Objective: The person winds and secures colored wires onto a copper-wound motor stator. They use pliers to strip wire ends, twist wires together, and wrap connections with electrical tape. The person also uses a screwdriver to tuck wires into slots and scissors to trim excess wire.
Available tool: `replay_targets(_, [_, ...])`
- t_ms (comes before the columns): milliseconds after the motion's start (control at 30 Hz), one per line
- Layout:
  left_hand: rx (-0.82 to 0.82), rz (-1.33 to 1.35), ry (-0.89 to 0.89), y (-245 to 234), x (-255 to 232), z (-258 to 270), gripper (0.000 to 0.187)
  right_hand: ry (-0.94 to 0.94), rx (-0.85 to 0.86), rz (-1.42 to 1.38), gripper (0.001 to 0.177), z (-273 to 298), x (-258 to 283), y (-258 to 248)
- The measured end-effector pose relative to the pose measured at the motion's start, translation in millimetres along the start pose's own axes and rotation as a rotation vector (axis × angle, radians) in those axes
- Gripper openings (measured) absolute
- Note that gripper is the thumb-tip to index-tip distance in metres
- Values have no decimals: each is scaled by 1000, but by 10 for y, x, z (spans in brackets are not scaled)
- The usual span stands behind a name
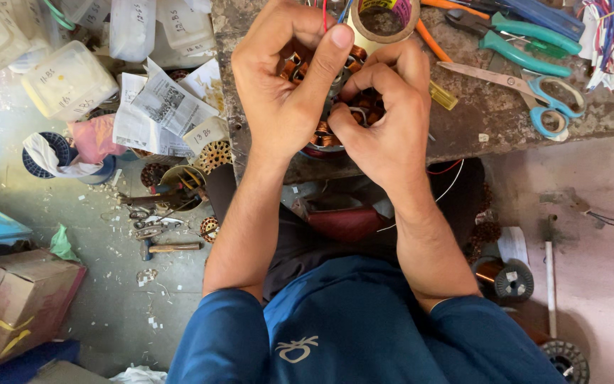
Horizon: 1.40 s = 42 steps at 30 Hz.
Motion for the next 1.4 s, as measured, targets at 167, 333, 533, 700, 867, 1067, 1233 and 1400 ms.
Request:
replay_targets(167, [7, 15, -2, 0, 14, -3, 14, 4, 19, -35, 15, -16, -15, 4])
replay_targets(333, [-2, 21, -14, -5, 26, 8, 14, 40, 44, -71, 17, -17, -63, 13])
replay_targets(533, [-4, 45, -20, -5, 39, 10, 14, -12, 56, -37, 13, -18, -47, 6])
replay_targets(700, [-6, 76, -16, -13, 45, 21, 13, -9, 60, -39, 13, -21, -56, 10])
replay_targets(867, [-17, 147, -27, -27, 84, 27, 8, 2, 63, -44, 13, -33, -62, 13])
replay_targets(1067, [-83, 199, -70, -78, 174, 64, 9, -35, 32, -43, 14, -13, -22, 0])
replay_targets(1233, [-94, 278, -78, -116, 247, 53, 10, -40, -28, -25, 19, 56, -7, -5])
replay_targets(1400, [-50, 338, -67, -151, 311, 36, 12, 65, 45, -260, 19, 112, -166, 35])
Point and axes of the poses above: each hand's wrist, its own z-axis away from the middle knuckle, its own y-axis out of the palm, x = y × z, the point moved 9 cm from there along -z, towards the middle knuckle, and after that the axes turned 8 degrees about y, right-handed, at the moved point
